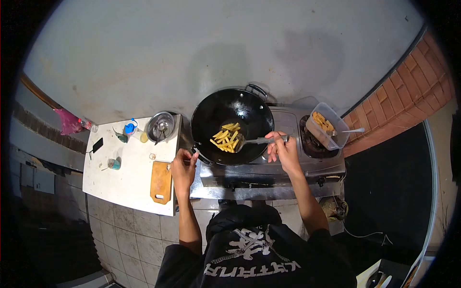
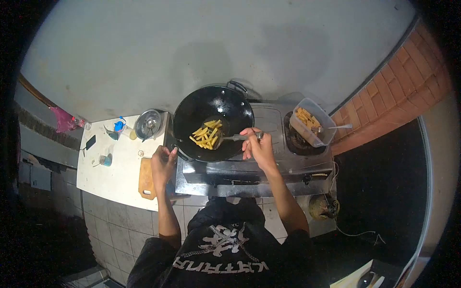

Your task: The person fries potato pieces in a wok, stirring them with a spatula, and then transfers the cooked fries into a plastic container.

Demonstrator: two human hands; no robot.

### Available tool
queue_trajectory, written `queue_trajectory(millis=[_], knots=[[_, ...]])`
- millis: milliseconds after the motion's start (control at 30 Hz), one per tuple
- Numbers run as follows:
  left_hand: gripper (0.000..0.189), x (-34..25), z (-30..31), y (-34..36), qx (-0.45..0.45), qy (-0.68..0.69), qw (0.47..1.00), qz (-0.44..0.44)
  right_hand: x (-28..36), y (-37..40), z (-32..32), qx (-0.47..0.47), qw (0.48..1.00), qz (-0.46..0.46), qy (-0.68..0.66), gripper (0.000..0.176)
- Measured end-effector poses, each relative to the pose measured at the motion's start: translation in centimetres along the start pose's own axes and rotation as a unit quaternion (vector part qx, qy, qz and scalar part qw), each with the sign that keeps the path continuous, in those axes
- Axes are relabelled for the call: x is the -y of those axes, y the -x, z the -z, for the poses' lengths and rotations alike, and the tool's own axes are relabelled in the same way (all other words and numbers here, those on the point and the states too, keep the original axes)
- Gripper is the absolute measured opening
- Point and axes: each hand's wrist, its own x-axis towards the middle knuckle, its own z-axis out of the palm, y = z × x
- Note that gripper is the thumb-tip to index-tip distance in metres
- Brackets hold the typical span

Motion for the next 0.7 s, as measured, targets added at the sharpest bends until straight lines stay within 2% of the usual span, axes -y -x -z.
queue_trajectory(millis=[267,367,500,567,700], knots=[[0.034,-1.5,-0.6,-0.3,0.005,0.002,1.000,-0.004,2.2,0.1,1.8,-0.017,0.999,0.041,0.019,0.033],[0.034,-1.7,-1.4,-0.5,-0.018,-0.003,0.999,-0.048,2.7,0.3,2.3,-0.030,0.999,0.043,0.006,0.033],[0.034,-2.7,-2.2,-0.7,-0.014,0.041,0.998,-0.048,3.3,0.7,3.1,-0.037,0.998,0.055,0.013,0.033],[0.034,-2.9,-2.9,-0.8,-0.012,0.059,0.995,-0.076,3.8,0.9,3.5,-0.049,0.998,0.044,0.002,0.033],[0.031,-4.1,-4.2,-0.8,0.022,0.130,0.990,-0.055,5.5,1.5,4.9,-0.070,0.997,0.040,-0.005,0.033]])
